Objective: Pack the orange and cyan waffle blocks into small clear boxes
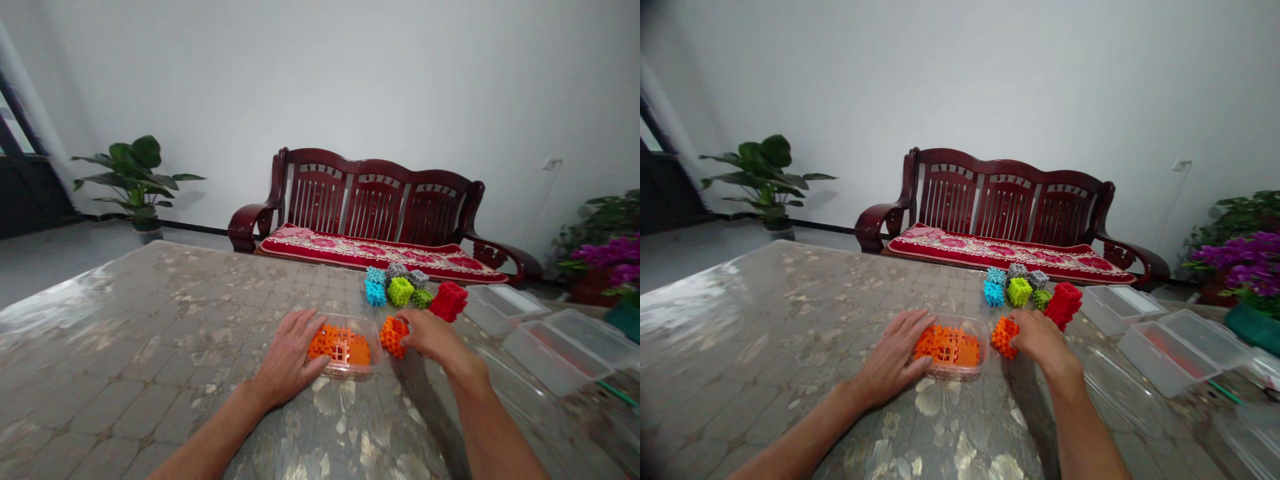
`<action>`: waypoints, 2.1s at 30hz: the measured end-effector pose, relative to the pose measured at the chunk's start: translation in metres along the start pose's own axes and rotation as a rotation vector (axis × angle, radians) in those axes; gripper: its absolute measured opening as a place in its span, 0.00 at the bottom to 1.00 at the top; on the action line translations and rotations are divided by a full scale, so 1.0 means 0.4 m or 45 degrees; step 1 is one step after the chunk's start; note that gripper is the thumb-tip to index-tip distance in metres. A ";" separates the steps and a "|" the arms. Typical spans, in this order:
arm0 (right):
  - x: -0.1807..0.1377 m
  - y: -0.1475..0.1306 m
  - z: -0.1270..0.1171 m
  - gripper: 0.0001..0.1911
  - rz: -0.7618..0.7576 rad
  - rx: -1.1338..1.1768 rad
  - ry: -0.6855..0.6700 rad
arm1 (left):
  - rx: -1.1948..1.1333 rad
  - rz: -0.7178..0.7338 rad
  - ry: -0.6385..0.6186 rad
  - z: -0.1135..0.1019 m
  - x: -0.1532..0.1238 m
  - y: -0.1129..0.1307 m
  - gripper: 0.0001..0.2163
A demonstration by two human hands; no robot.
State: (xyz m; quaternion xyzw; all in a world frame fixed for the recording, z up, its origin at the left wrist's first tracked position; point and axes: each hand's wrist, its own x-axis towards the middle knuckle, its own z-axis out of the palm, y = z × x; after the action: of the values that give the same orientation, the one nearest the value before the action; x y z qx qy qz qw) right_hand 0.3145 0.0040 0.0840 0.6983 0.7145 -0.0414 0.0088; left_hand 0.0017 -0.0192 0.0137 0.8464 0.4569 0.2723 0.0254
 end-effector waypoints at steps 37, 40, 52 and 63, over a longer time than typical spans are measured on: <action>-0.020 -0.160 0.025 0.14 -0.446 0.407 0.177 | 0.050 0.039 -0.002 -0.007 0.001 0.005 0.26; -0.008 -0.088 -0.003 0.18 -0.282 0.320 0.156 | 0.040 0.053 -0.007 -0.007 0.000 0.005 0.26; -0.007 -0.011 -0.001 0.28 -0.092 -0.001 0.001 | 0.037 0.036 -0.038 0.001 0.000 0.003 0.27; -0.006 -0.013 0.010 0.33 -0.087 0.040 0.063 | 0.064 0.026 -0.063 -0.006 -0.002 0.006 0.28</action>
State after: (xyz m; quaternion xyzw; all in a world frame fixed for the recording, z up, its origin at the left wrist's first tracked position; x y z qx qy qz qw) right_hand 0.3094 0.0014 0.0805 0.6745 0.7372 -0.0355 -0.0213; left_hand 0.0019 -0.0217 0.0159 0.8579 0.4540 0.2401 0.0126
